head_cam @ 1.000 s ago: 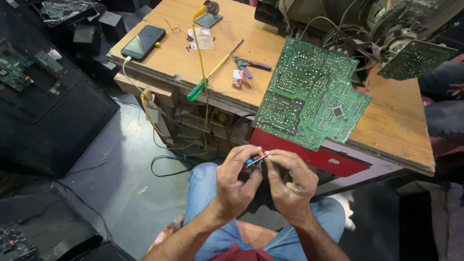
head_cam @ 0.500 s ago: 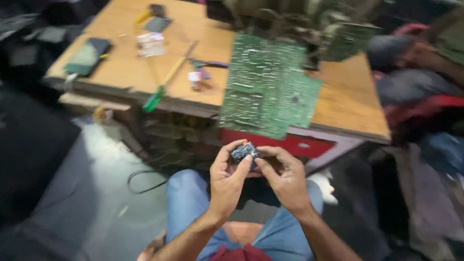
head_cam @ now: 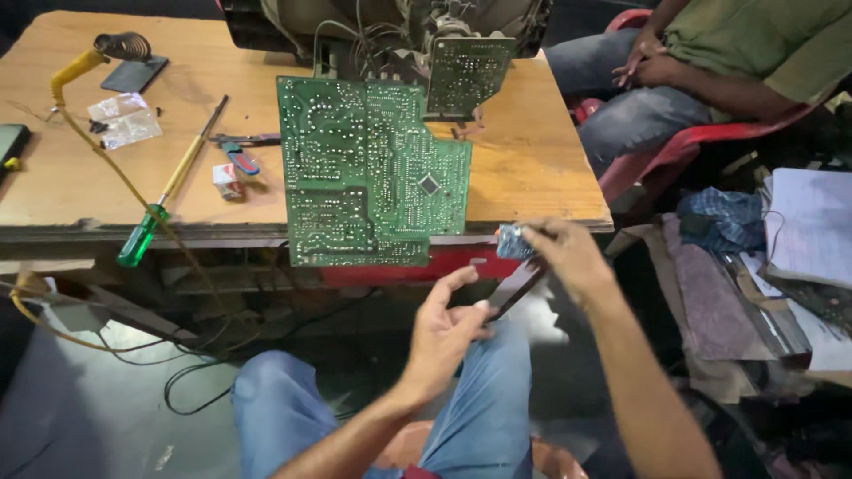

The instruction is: The person sits at a repair bench holding a small circuit board in one hand and a soldering iron in the other, soldering components onto the board. They reposition the board, apply solder to its joints, set it on the bench, and continue soldering the board while it rests on the table.

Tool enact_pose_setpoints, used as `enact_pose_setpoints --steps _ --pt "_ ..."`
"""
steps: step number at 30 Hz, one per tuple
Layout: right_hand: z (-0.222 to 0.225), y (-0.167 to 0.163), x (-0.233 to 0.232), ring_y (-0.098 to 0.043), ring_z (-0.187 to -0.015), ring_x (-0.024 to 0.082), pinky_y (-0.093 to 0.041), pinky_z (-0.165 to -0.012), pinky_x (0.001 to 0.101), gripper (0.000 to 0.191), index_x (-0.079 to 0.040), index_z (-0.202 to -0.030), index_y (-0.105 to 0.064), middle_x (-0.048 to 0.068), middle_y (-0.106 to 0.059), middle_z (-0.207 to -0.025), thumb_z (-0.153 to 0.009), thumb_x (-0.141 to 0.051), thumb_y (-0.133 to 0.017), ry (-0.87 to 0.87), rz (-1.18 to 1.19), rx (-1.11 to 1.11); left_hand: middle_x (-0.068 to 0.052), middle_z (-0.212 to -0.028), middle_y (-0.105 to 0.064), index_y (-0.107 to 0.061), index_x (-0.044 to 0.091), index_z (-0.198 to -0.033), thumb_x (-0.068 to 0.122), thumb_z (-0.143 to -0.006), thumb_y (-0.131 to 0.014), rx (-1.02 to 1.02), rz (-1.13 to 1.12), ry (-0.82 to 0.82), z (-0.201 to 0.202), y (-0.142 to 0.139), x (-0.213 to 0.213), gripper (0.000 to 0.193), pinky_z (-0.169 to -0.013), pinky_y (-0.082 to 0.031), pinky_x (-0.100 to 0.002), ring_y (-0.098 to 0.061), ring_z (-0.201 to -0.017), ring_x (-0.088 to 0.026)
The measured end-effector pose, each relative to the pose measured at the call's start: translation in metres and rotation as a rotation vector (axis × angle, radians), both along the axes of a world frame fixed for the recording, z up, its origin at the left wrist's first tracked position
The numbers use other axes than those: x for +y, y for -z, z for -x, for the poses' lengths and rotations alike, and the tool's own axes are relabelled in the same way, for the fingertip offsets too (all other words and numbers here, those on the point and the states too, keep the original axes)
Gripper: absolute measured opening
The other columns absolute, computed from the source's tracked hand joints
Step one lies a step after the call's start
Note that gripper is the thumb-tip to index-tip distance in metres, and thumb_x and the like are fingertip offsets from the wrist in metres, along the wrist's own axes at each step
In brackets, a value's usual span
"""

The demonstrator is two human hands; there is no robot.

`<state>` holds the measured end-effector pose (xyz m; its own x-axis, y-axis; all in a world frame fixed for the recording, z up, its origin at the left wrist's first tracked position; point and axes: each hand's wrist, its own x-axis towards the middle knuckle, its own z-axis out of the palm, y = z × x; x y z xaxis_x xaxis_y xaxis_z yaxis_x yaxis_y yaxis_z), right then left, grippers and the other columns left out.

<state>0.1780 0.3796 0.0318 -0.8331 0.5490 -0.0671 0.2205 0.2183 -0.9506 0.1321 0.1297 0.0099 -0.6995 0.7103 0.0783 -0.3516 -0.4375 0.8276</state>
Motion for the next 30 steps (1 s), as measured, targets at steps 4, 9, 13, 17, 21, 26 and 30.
enact_pose_setpoints --steps 4,9,13,17,21,26,30 --pt "0.048 0.000 0.052 -0.064 -0.066 0.012 -0.052 -0.056 0.0276 0.029 0.002 -0.118 -0.072 0.006 -0.072 -0.088 -0.097 -0.018 -0.065 -0.126 -0.073 -0.023 -0.007 -0.114 -0.069 -0.062 0.001 -0.123 0.005 -0.096 -0.064 0.178 0.169 -0.134 0.032 0.013 -0.045 0.028 -0.057 -0.059 -0.025 -0.072 -0.078 -0.011" --pt "0.099 -0.004 0.064 -0.061 -0.056 0.014 -0.048 -0.052 0.0289 0.031 -0.003 -0.121 -0.074 0.007 -0.072 -0.075 -0.097 -0.020 -0.064 -0.198 -0.385 -0.319 -0.002 -0.078 -0.069 -0.071 0.002 -0.111 0.006 -0.098 -0.067 0.440 0.370 -0.599 0.118 -0.001 -0.130 0.013 -0.050 -0.047 -0.023 -0.062 -0.063 -0.006" --pt "0.113 0.005 0.061 -0.052 -0.055 0.018 -0.041 -0.051 0.0353 0.032 -0.002 -0.125 -0.073 0.012 -0.068 -0.080 -0.098 -0.017 -0.065 -0.194 -0.198 -0.295 -0.009 -0.086 -0.066 -0.071 0.003 -0.111 0.008 -0.096 -0.072 0.806 0.595 -0.994 0.179 -0.028 -0.186 0.015 -0.065 -0.050 -0.032 -0.062 -0.074 -0.018" --pt "0.119 0.016 0.074 -0.059 -0.061 0.016 -0.045 -0.054 0.0333 0.034 -0.001 -0.126 -0.072 0.010 -0.071 -0.088 -0.095 -0.014 -0.065 -0.243 -0.221 -0.271 -0.014 -0.113 -0.065 -0.067 0.006 -0.121 0.018 -0.091 -0.075 1.002 0.865 -0.990 0.225 -0.041 -0.199 0.033 -0.081 -0.054 -0.040 -0.067 -0.091 -0.031" --pt "0.120 0.023 0.077 -0.058 -0.065 0.016 -0.048 -0.057 0.0322 0.034 0.000 -0.126 -0.074 0.012 -0.072 -0.088 -0.096 -0.016 -0.068 -0.197 -0.185 -0.289 -0.015 -0.118 -0.064 -0.062 0.006 -0.129 0.033 -0.086 -0.078 1.202 0.951 -1.027 0.264 -0.031 -0.180 0.053 -0.087 -0.054 -0.045 -0.064 -0.107 -0.038" --pt "0.116 0.023 0.068 -0.056 -0.065 0.015 -0.046 -0.058 0.0318 0.035 -0.003 -0.126 -0.073 0.007 -0.072 -0.086 -0.095 -0.018 -0.068 -0.140 -0.203 -0.259 -0.017 -0.109 -0.063 -0.059 0.005 -0.130 0.037 -0.087 -0.075 1.155 1.168 -0.827 0.302 -0.016 -0.155 0.056 -0.085 -0.051 -0.051 -0.063 -0.104 -0.038" --pt "0.110 0.027 0.067 -0.059 -0.070 0.009 -0.049 -0.063 0.0274 0.033 -0.001 -0.121 -0.074 0.005 -0.074 -0.086 -0.096 -0.021 -0.070 -0.112 -0.424 -0.164 -0.019 -0.108 -0.062 -0.059 0.002 -0.124 0.030 -0.088 -0.073 1.230 1.180 -0.817 0.307 -0.024 -0.159 0.048 -0.086 -0.053 -0.050 -0.064 -0.102 -0.039"
